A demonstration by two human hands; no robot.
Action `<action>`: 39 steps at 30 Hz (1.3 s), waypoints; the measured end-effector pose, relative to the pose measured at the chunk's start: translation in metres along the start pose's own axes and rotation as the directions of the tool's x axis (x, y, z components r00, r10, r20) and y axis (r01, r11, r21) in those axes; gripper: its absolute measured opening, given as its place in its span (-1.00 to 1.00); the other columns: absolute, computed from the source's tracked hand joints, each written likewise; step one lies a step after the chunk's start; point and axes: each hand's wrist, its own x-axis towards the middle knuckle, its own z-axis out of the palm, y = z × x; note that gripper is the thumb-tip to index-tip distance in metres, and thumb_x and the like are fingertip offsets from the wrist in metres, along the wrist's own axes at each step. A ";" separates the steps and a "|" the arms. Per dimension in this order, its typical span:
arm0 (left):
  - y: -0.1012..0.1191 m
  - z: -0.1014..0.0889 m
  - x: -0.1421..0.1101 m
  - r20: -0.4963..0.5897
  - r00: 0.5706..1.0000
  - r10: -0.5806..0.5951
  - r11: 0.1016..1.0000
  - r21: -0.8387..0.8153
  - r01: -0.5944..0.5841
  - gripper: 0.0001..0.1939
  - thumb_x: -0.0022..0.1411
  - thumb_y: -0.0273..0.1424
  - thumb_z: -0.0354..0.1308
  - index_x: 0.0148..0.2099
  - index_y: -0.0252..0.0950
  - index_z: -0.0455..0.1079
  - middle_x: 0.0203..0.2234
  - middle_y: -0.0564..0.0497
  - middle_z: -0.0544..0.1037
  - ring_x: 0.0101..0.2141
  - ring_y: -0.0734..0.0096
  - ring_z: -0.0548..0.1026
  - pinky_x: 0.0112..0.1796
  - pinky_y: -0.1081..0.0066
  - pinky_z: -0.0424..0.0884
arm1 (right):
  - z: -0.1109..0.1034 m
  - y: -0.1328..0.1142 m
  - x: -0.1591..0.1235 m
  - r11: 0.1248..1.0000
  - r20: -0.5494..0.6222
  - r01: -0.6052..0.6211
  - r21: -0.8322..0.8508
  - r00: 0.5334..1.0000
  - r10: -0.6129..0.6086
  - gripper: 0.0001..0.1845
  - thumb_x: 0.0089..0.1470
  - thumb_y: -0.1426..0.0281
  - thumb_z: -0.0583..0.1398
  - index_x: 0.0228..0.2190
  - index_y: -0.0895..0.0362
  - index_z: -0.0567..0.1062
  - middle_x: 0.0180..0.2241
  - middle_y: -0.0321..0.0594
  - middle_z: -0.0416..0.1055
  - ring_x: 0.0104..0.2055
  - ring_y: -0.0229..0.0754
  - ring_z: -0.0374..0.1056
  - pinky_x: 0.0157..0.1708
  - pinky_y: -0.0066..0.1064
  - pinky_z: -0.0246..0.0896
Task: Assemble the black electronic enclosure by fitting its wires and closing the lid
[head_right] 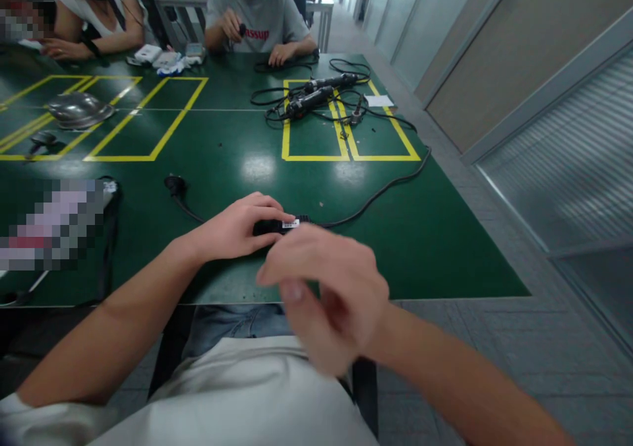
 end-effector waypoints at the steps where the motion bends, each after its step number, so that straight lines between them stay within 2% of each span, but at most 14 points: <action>1: 0.000 0.000 0.000 -0.007 1.000 -0.005 1.000 -0.006 0.005 -0.67 0.45 -0.34 0.33 0.21 -0.19 0.65 0.05 -0.14 0.69 0.06 0.09 0.62 0.18 0.12 0.52 | -0.002 0.018 0.013 0.999 -0.015 0.025 -0.020 1.000 -0.026 -0.69 0.48 0.29 0.12 -0.26 -0.05 0.62 -0.39 -0.17 0.59 -0.39 -0.03 0.48 -0.30 -0.13 0.45; 4: 0.000 0.002 0.000 -0.045 0.998 -0.046 0.999 -0.026 0.045 -0.63 0.47 -0.37 0.27 0.26 -0.23 0.59 0.06 -0.14 0.70 0.05 0.11 0.65 0.17 0.14 0.53 | -0.013 0.077 0.051 0.976 0.068 -0.154 -0.155 0.984 0.166 -0.67 0.45 0.17 0.18 -0.33 0.01 0.60 -0.36 -0.16 0.59 -0.37 -0.06 0.47 -0.28 -0.17 0.41; 7: -0.002 0.003 0.000 -0.084 0.991 -0.105 0.993 -0.054 0.101 -0.57 0.45 -0.37 0.27 0.31 -0.27 0.52 0.04 -0.14 0.71 -0.01 0.13 0.66 0.12 0.14 0.56 | -0.027 0.122 0.071 0.938 0.118 -0.245 -0.247 0.953 0.280 -0.39 0.45 -0.09 0.12 -0.50 0.01 0.50 -0.49 -0.18 0.50 -0.43 -0.08 0.39 -0.32 -0.18 0.34; 10: -0.005 0.004 -0.001 -0.097 0.989 -0.108 0.991 -0.083 0.100 -0.59 0.47 -0.36 0.23 0.30 -0.28 0.52 0.03 -0.15 0.71 -0.02 0.15 0.65 0.11 0.13 0.57 | -0.032 0.150 0.071 0.940 0.130 -0.257 -0.226 0.948 0.291 -0.18 0.50 -0.19 -0.03 -0.69 -0.02 0.31 -0.58 -0.14 0.42 -0.40 -0.04 0.42 -0.20 -0.14 0.36; 14: -0.007 0.001 -0.001 -0.080 0.996 -0.044 0.995 -0.097 0.036 -0.66 0.55 -0.32 0.16 0.24 -0.22 0.61 0.05 -0.15 0.67 0.05 0.15 0.63 0.19 0.12 0.53 | -0.030 0.169 0.056 0.933 0.142 -0.285 -0.221 0.937 0.320 -0.24 0.50 -0.07 0.02 -0.70 -0.03 0.30 -0.59 -0.18 0.42 -0.44 -0.08 0.39 -0.24 -0.20 0.31; 18: -0.010 -0.002 0.000 -0.091 0.992 -0.090 0.987 -0.139 0.077 -0.62 0.60 -0.26 0.10 0.27 -0.20 0.62 0.06 -0.13 0.66 0.03 0.18 0.64 0.20 0.16 0.53 | -0.032 0.178 0.045 0.920 0.210 -0.287 -0.267 0.914 0.346 -0.37 0.44 0.13 0.01 -0.67 0.00 0.38 -0.55 -0.18 0.47 -0.47 -0.12 0.33 -0.26 -0.22 0.26; 21: -0.014 0.002 0.001 -0.166 0.974 -0.156 0.986 -0.077 0.145 -0.61 0.60 -0.28 0.08 0.30 -0.23 0.58 0.07 -0.15 0.64 0.07 0.13 0.62 0.21 0.10 0.52 | -0.034 0.178 0.046 0.918 0.270 -0.249 -0.308 0.903 0.335 -0.50 0.38 0.24 0.00 -0.59 0.02 0.41 -0.50 -0.18 0.47 -0.44 -0.10 0.32 -0.26 -0.21 0.22; 25: -0.021 0.010 0.003 -0.228 0.949 -0.217 0.970 0.058 0.236 -0.64 0.54 -0.37 0.14 0.28 -0.24 0.55 0.12 -0.16 0.65 0.15 0.03 0.57 0.27 -0.02 0.48 | -0.037 0.169 0.052 0.905 0.398 -0.122 -0.406 0.868 0.296 -0.92 0.10 0.33 0.12 -0.43 0.02 0.37 -0.49 -0.25 0.38 -0.41 -0.07 0.29 -0.30 -0.22 0.11; 26: -0.021 0.011 0.003 -0.229 0.947 -0.224 0.967 0.069 0.245 -0.65 0.53 -0.38 0.14 0.27 -0.24 0.55 0.12 -0.16 0.66 0.15 0.03 0.57 0.27 -0.03 0.47 | -0.037 0.166 0.052 0.900 0.438 -0.088 -0.428 0.851 0.291 -0.96 0.04 0.34 0.16 -0.41 0.02 0.35 -0.48 -0.27 0.36 -0.41 -0.07 0.27 -0.30 -0.22 0.08; 28: -0.020 0.011 0.003 -0.246 0.944 -0.221 0.966 0.080 0.247 -0.67 0.52 -0.39 0.13 0.23 -0.25 0.55 0.14 -0.17 0.64 0.17 0.04 0.57 0.28 -0.03 0.46 | -0.037 0.158 0.053 0.894 0.496 -0.029 -0.447 0.823 0.275 -0.88 0.01 0.32 0.20 -0.39 0.01 0.31 -0.45 -0.26 0.37 -0.40 -0.08 0.27 -0.29 -0.23 0.06; 31: -0.016 0.005 0.001 -0.264 0.946 -0.187 0.970 0.104 0.221 -0.74 0.48 -0.34 0.20 0.12 -0.28 0.56 0.10 -0.20 0.60 0.12 0.04 0.57 0.20 0.03 0.50 | -0.033 0.146 0.051 0.890 0.519 0.006 -0.456 0.814 0.261 -0.78 0.12 0.20 0.23 -0.35 0.01 0.30 -0.39 -0.22 0.45 -0.38 -0.09 0.30 -0.29 -0.25 0.08; 33: -0.012 0.000 -0.001 -0.194 0.966 -0.172 0.975 0.109 0.196 -0.80 0.44 -0.29 0.26 0.00 -0.28 0.53 -0.07 -0.14 0.62 -0.05 0.11 0.60 0.02 0.15 0.54 | -0.029 0.140 0.050 0.888 0.512 -0.015 -0.459 0.813 0.279 -0.72 0.16 0.13 0.26 -0.33 0.02 0.32 -0.38 -0.22 0.47 -0.39 -0.12 0.30 -0.32 -0.28 0.07; 35: -0.008 -0.004 -0.003 -0.091 0.981 -0.170 0.977 0.117 0.180 -0.85 0.40 -0.30 0.30 -0.11 -0.26 0.48 -0.25 -0.03 0.60 -0.25 0.22 0.57 -0.19 0.28 0.46 | -0.027 0.137 0.049 0.890 0.511 -0.050 -0.453 0.804 0.305 -0.71 0.16 0.13 0.29 -0.31 0.02 0.35 -0.39 -0.25 0.46 -0.41 -0.14 0.30 -0.33 -0.31 0.07; 39: -0.005 -0.006 -0.004 -0.014 0.982 -0.186 0.976 0.110 0.186 -0.90 0.41 -0.38 0.29 -0.18 -0.24 0.44 -0.39 0.06 0.55 -0.40 0.35 0.47 -0.31 0.36 0.29 | -0.029 0.138 0.050 0.887 0.535 -0.160 -0.432 0.747 0.395 -0.79 0.09 0.24 0.32 -0.29 0.04 0.44 -0.43 -0.34 0.42 -0.43 -0.20 0.29 -0.33 -0.34 0.09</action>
